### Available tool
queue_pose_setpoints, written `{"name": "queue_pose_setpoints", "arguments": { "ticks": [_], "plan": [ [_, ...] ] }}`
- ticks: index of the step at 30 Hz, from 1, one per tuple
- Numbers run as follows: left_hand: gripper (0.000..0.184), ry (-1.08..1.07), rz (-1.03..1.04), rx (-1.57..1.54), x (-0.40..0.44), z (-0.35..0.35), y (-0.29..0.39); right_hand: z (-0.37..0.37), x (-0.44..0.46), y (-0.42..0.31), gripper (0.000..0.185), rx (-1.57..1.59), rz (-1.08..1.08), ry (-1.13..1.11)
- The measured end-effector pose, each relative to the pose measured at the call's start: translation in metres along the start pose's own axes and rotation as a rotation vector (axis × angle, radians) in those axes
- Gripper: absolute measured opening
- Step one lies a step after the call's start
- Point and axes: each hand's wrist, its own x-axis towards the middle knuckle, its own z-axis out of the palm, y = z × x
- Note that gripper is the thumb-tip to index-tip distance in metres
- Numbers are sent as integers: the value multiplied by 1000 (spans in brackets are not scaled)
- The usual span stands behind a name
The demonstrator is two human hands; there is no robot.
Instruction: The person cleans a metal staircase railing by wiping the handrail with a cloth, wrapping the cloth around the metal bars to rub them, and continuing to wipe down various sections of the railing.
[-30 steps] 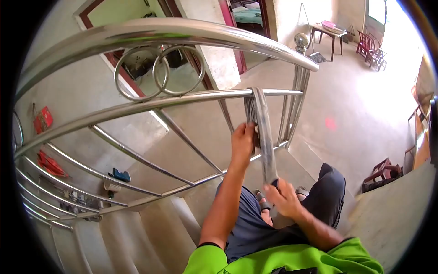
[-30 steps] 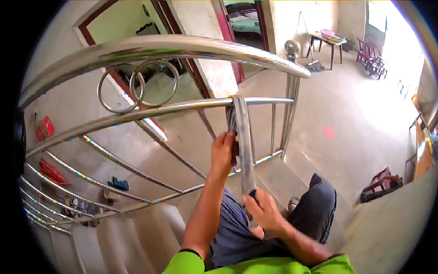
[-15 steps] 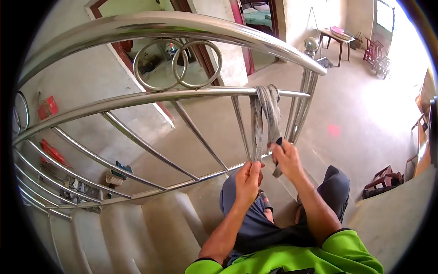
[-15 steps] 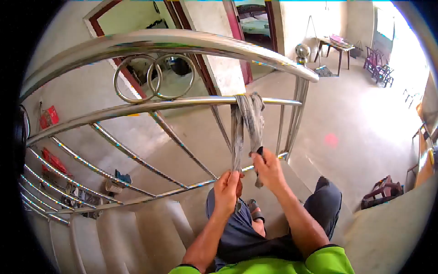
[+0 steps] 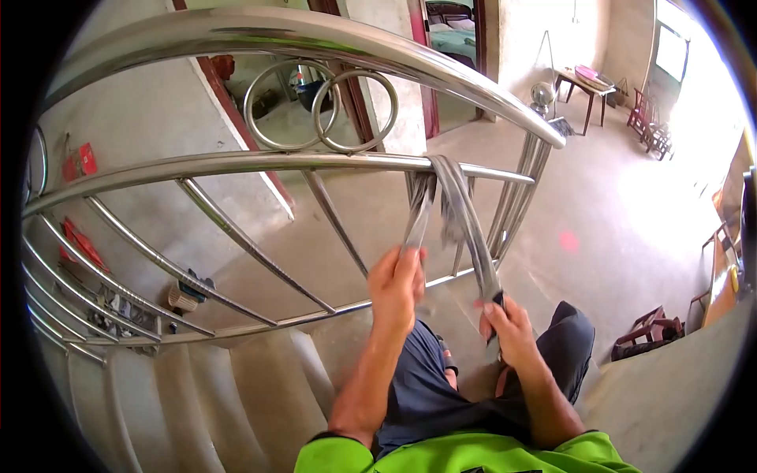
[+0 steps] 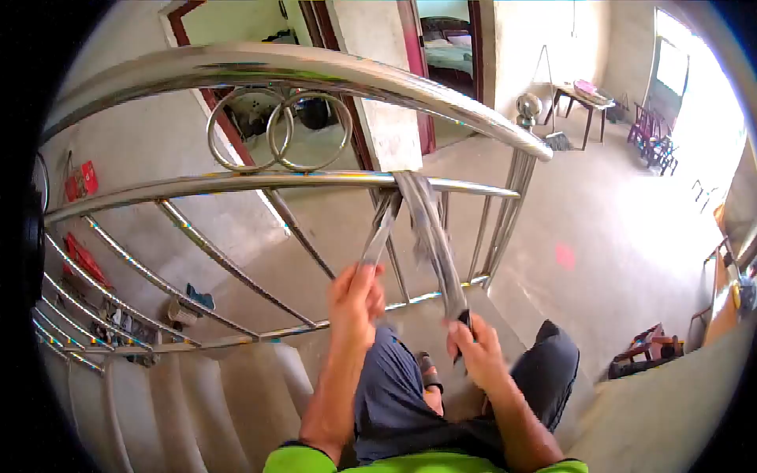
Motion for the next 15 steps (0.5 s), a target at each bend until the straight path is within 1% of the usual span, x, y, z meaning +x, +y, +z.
{"name": "queue_pose_setpoints", "arguments": {
  "ticks": [2,4,5,7,8,9,11,13,15],
  "plan": [
    [21,-5,-10,-30,-24,-14,-7,8,29,-4,22,51,6,41],
    [21,-30,68,-15,-39,-19,-6,18,54,-5,24,152,11,18],
    [21,-31,66,-9,-36,-21,-3,26,57,-6,24,158,12,20],
    [22,16,124,-38,-22,-26,10,42,58,-5,25,-84,5,-52],
    [23,27,124,-56,-13,-25,23,46,50,5,23,-110,-80,-76],
    [23,31,132,-54,-3,-24,32,48,37,1,23,-108,-84,-83],
    [23,-46,132,2,14,-22,46,42,2,-25,21,-103,-98,-80],
    [21,-67,107,10,34,-10,46,31,-26,-38,20,-140,-82,-79],
    [18,-93,75,11,52,0,30,22,-49,-44,21,-176,-88,-121]
  ]
}}
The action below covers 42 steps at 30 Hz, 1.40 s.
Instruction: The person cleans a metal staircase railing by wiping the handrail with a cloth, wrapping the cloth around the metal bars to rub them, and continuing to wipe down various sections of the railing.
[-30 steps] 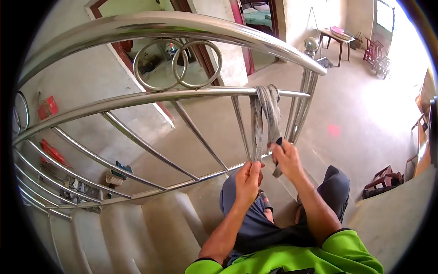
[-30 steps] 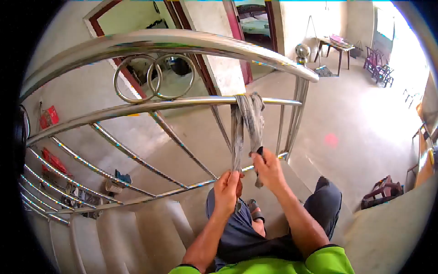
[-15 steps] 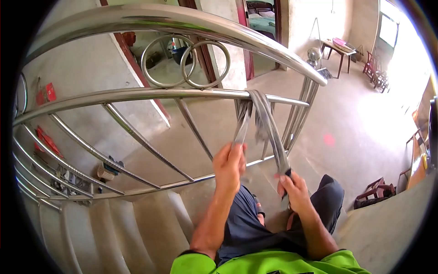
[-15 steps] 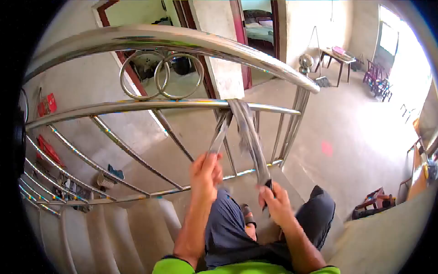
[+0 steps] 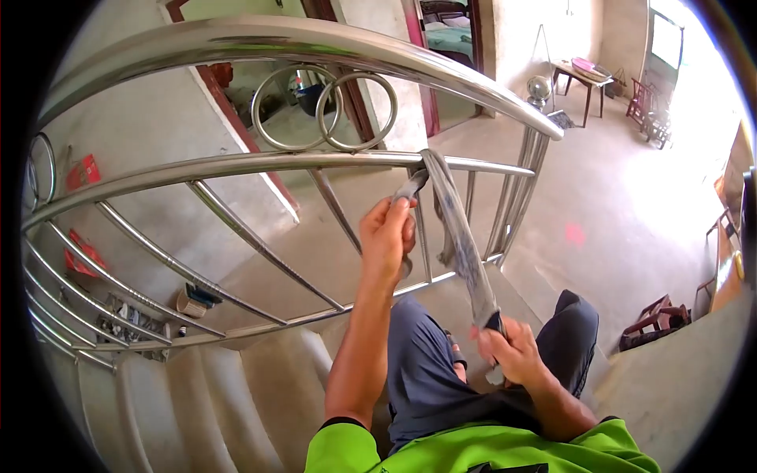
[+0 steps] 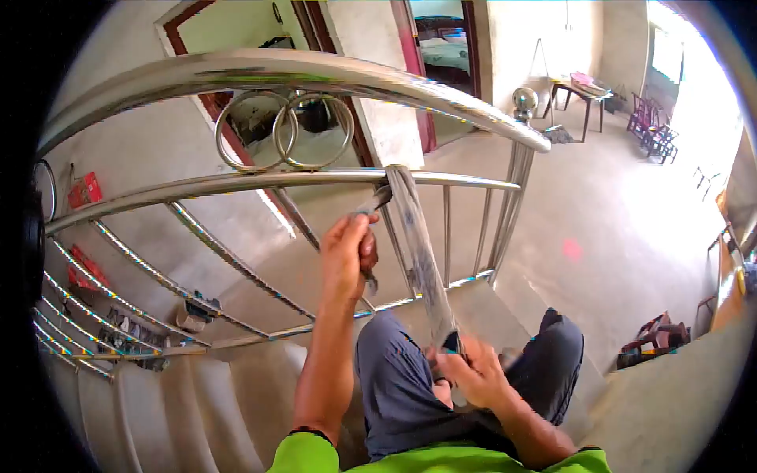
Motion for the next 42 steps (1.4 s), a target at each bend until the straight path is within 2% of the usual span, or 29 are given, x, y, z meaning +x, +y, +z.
{"name": "queue_pose_setpoints", "arguments": {
  "ticks": [2,4,6,7,8,10,15,17,19,20,24,29,32,33,34,36,37,39,42],
  "plan": [
    [19,-14,-57,59,19,1,-28,-1,-21,-9,21,47,12,-52],
    [23,-10,-12,153,25,-1,-58,-2,-35,6,22,93,39,-124],
    [26,-1,-27,131,22,-7,-79,-6,-41,40,21,201,54,-24],
    [27,4,8,115,17,-7,-84,-8,-38,45,20,119,90,9],
    [28,4,43,105,12,-6,-86,-8,-33,48,20,122,96,13],
    [30,26,73,137,-9,1,-79,-8,-20,50,19,-120,113,29],
    [31,76,112,358,-75,-15,-97,-6,45,37,17,45,68,148],
    [29,86,61,449,-97,-20,-93,-11,69,41,16,89,9,175],
    [28,92,31,384,-104,-21,-100,-10,79,48,16,55,22,151],
    [27,98,-3,308,-103,-21,-105,-10,81,51,17,10,39,130],
    [26,69,93,381,-67,-14,-117,-3,40,56,21,98,53,104],
    [25,55,127,332,9,16,-90,-22,-41,99,16,103,146,69],
    [24,57,178,253,28,23,-96,-25,-53,62,15,264,201,110],
    [26,83,228,323,25,23,-97,-29,-52,69,14,205,189,95],
    [27,110,278,395,22,22,-96,-30,-46,79,14,205,189,98],
    [29,134,279,546,-3,19,-90,-35,-27,92,16,-161,186,112],
    [29,132,282,630,-21,17,-88,-29,-12,83,17,-67,178,204],
    [29,165,300,693,-55,0,-115,-31,23,59,16,86,118,182],
    [28,141,223,693,-105,-3,-123,-34,78,60,17,172,18,170]
  ]
}}
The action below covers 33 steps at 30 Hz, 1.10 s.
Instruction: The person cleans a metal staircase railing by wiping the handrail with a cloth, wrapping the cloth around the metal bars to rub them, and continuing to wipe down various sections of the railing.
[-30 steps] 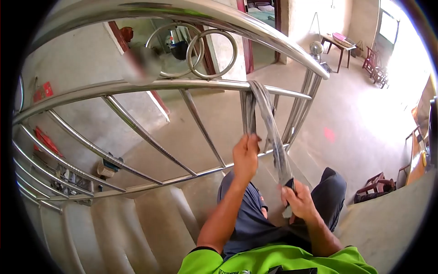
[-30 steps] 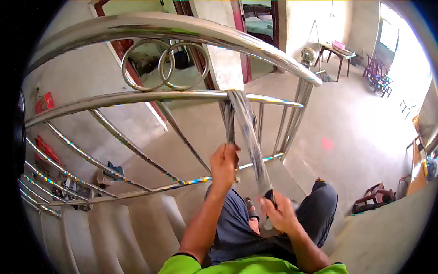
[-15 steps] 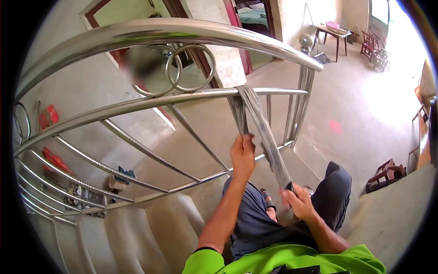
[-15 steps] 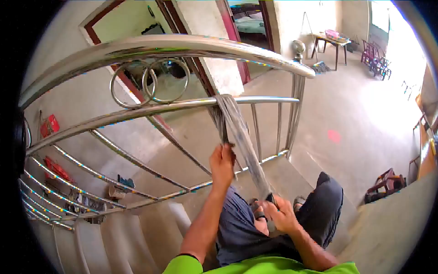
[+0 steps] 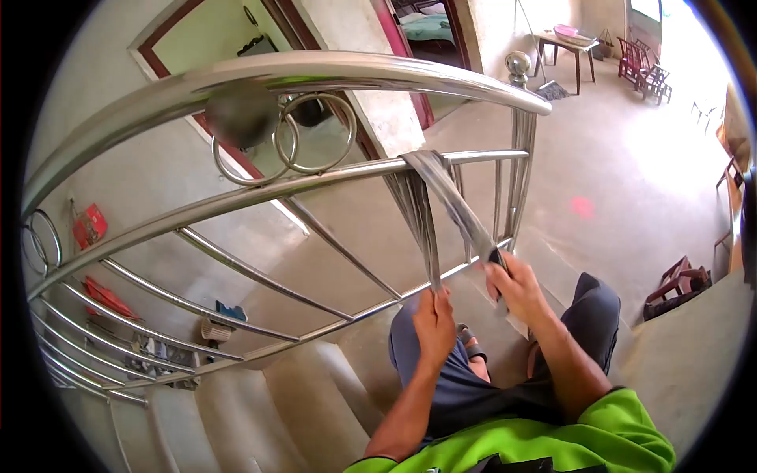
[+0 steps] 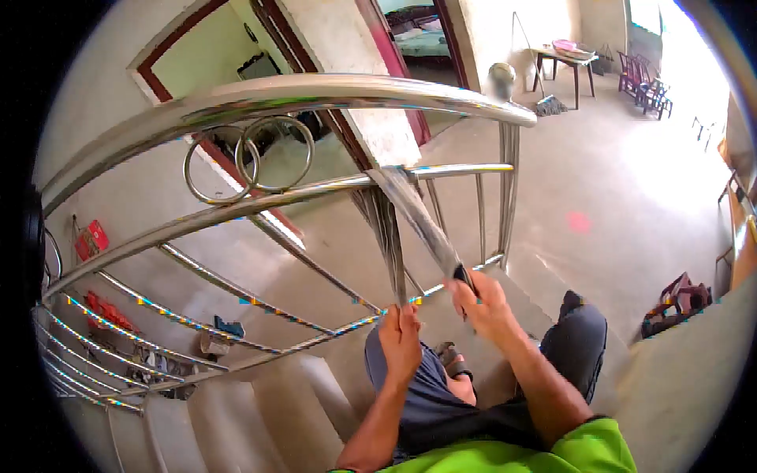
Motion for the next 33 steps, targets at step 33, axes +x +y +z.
{"name": "queue_pose_setpoints", "arguments": {
  "ticks": [33],
  "plan": [
    [22,-249,70,70,47,74,-34,-63,16,20,18,-274,47,115]
  ]
}}
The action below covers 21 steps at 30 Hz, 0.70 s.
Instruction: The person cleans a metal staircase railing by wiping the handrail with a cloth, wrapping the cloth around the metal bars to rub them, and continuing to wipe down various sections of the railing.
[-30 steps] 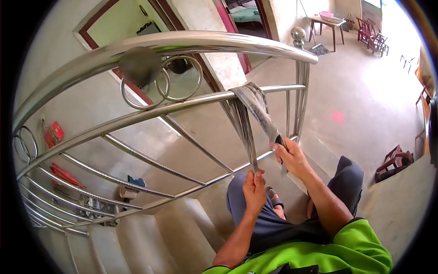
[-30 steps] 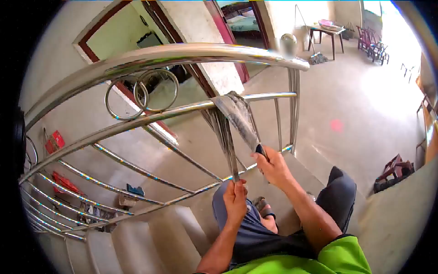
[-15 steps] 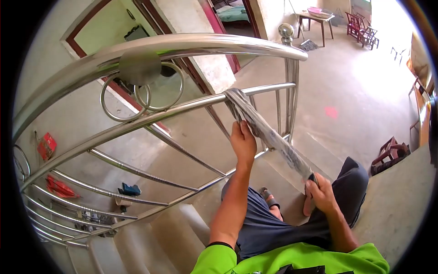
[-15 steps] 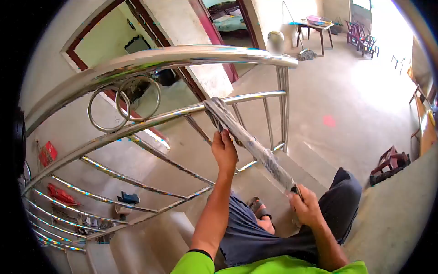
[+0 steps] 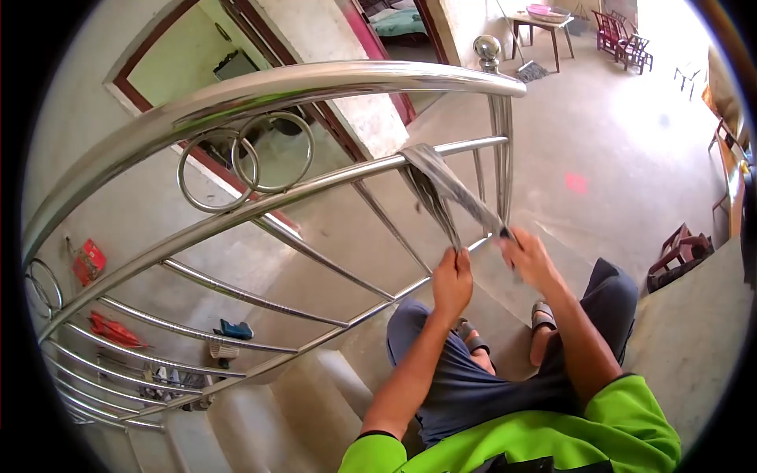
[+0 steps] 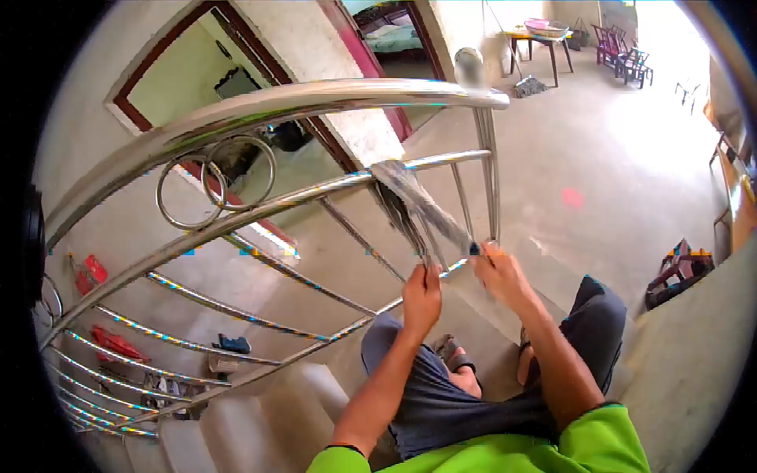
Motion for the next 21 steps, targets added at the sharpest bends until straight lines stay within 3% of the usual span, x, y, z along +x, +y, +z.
{"name": "queue_pose_setpoints", "arguments": {
  "ticks": [2,5,7,13,17,19,21],
  "plan": [
    [23,58,46,37,34,0,12,-2,-47,17,15,-82,79,-14],
    [22,204,137,20,86,-6,16,-11,-114,25,15,-90,23,-66],
    [21,227,90,49,101,-18,10,-13,-138,28,16,66,121,-9],
    [20,200,65,159,44,-24,16,-5,-87,34,19,99,164,1],
    [20,93,-22,244,-34,-19,24,8,-11,-1,18,187,-36,14],
    [21,-2,-135,116,-54,-19,26,14,18,-8,18,133,-40,41],
    [22,-7,-65,133,-50,-16,9,14,21,-7,17,77,-48,64]
  ]
}}
